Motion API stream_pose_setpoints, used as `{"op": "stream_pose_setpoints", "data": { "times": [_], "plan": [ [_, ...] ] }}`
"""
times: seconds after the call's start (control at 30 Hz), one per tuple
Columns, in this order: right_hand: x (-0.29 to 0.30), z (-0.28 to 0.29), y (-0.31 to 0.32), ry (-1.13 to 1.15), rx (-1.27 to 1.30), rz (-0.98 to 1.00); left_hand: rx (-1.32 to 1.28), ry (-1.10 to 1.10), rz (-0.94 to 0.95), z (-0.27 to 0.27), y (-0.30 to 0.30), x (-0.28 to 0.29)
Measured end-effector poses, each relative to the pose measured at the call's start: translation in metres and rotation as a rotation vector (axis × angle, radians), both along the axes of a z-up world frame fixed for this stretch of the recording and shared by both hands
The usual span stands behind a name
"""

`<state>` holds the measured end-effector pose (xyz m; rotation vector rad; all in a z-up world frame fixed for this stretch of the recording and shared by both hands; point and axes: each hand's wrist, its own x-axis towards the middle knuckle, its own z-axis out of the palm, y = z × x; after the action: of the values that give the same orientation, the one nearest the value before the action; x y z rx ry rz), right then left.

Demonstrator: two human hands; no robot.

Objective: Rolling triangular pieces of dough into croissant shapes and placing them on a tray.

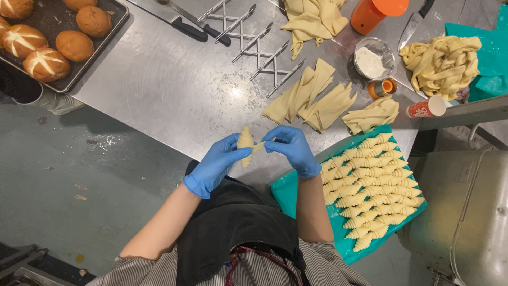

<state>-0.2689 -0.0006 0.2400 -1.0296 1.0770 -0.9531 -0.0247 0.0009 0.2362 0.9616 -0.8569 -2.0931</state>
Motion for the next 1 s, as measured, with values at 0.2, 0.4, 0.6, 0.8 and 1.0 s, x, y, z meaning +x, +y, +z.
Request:
{"op": "stream_pose_setpoints", "data": {
  "times": [0.2, 0.4, 0.6, 0.8, 1.0],
  "plan": [
    [0.011, -0.011, 0.001, -0.007, 0.0, -0.059, 0.08, 0.108, -0.015, 0.023, -0.012, 0.003],
    [0.033, -0.004, 0.003, -0.056, -0.007, -0.181, 0.052, 0.164, -0.106, 0.007, -0.042, 0.019],
    [0.053, 0.0, 0.006, -0.11, -0.022, -0.34, 0.125, 0.221, -0.268, 0.038, -0.074, 0.033],
    [0.065, 0.014, 0.029, -0.06, 0.019, -0.576, 0.122, 0.243, -0.43, 0.028, -0.084, 0.025],
    [0.059, -0.003, 0.082, -0.041, 0.045, -0.791, 0.228, 0.34, -0.653, 0.011, -0.077, -0.006]
  ]
}}
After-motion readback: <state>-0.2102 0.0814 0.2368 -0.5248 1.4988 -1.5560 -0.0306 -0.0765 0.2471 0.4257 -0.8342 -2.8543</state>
